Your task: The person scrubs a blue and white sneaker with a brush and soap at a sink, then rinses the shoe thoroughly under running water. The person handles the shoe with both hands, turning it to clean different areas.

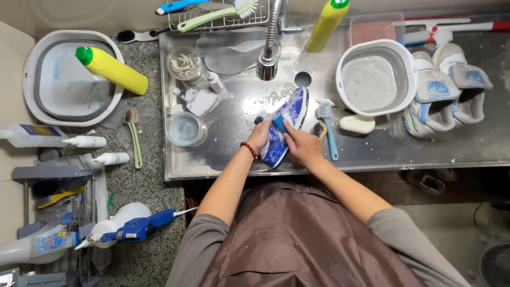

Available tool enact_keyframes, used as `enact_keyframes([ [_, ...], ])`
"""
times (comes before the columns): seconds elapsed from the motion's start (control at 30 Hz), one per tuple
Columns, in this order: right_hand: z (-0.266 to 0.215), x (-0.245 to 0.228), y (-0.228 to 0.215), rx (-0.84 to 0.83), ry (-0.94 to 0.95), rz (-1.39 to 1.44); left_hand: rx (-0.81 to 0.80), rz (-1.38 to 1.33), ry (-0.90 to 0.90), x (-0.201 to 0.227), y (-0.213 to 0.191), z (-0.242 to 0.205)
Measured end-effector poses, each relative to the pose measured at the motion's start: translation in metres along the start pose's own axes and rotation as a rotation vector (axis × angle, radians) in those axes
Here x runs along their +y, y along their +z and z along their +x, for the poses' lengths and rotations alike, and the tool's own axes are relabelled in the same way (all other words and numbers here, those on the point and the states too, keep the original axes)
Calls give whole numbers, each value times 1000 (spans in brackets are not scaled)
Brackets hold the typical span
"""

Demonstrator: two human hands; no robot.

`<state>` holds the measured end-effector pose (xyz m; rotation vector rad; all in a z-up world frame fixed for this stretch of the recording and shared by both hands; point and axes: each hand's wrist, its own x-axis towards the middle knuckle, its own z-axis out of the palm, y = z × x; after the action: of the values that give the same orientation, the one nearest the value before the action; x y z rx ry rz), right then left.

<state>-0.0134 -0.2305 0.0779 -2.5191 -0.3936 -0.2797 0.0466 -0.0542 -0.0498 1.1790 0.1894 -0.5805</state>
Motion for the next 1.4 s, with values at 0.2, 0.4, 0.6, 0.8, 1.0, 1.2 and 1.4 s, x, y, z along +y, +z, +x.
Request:
enact_keyframes([
  [0.2,-47,-1,-9,-112,28,-47,65,33,-46,4,3,-8],
  [0.4,-51,-12,-5,-105,24,26,49,-71,-46,-2,-9,-11],
  [0.6,30,-15,-15,-131,268,-170,3,-44,-40,2,15,-18],
  [0.8,-54,-1,-19,-108,207,-61,33,-21,38,4,25,-15],
  [1.0,-11,-13,-27,-114,329,-86,93,371,10,0,32,-15],
  [1.2,8,1,-41,-183,372,-173,4,142,34,-6,35,-20],
  [1.4,-45,14,-35,-193,161,19,-11,-150,-44,9,34,-15],
])
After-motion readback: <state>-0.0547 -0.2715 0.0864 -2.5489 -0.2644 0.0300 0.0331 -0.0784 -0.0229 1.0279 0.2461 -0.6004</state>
